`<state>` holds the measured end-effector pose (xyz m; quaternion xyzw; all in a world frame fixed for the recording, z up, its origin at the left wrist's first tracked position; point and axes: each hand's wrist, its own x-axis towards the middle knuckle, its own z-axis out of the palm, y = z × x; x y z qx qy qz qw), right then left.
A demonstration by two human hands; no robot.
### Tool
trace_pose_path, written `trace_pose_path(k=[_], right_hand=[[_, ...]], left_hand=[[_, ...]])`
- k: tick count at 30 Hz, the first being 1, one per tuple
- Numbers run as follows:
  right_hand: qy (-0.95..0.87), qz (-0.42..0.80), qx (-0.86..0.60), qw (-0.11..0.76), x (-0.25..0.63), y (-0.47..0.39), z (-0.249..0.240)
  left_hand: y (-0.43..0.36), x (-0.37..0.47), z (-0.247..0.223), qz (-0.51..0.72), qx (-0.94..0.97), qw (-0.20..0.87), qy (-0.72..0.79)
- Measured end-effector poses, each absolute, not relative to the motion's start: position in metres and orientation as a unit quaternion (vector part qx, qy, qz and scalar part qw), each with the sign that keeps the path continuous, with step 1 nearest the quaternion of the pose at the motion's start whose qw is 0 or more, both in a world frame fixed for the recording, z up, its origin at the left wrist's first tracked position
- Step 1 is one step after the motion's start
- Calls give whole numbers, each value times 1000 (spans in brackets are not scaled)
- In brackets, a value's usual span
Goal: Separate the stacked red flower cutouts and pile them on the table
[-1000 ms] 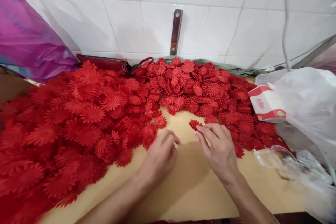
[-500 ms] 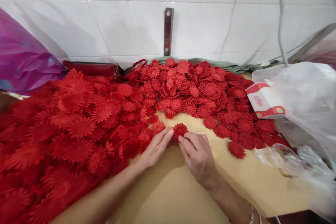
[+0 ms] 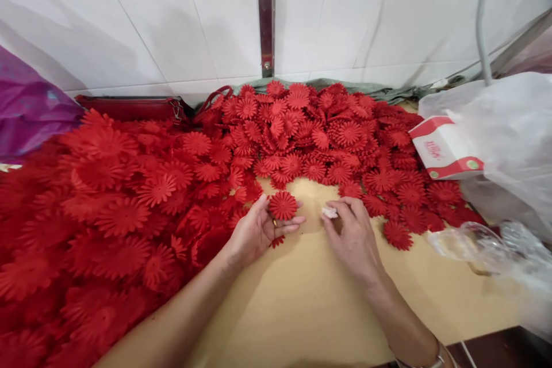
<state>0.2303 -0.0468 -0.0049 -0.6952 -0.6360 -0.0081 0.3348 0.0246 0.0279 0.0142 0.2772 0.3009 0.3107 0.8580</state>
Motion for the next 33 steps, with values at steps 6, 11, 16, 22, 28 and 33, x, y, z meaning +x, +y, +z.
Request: trace_pose_path(k=[6,11,16,22,28,33], right_hand=[[-634,-6,-617,466,220,-49,12],[-709,43,-508,487,199,-56,15],[-726,44,-506,464,188,-56,9],[-607,155,-552,551,197,-52,15],[-654,152,-537,510,198,-56,8],[-718,35,-503,480,193,-61,7]], left_hand=[[27,23,8,254,313,871,282],[20,25,6,219,356,877,237],[15,25,8,208,388,864,246],[16,27,8,213,386,867,235],[16,28,8,206,373,872,241],[15,28,6,227,333,883,239]])
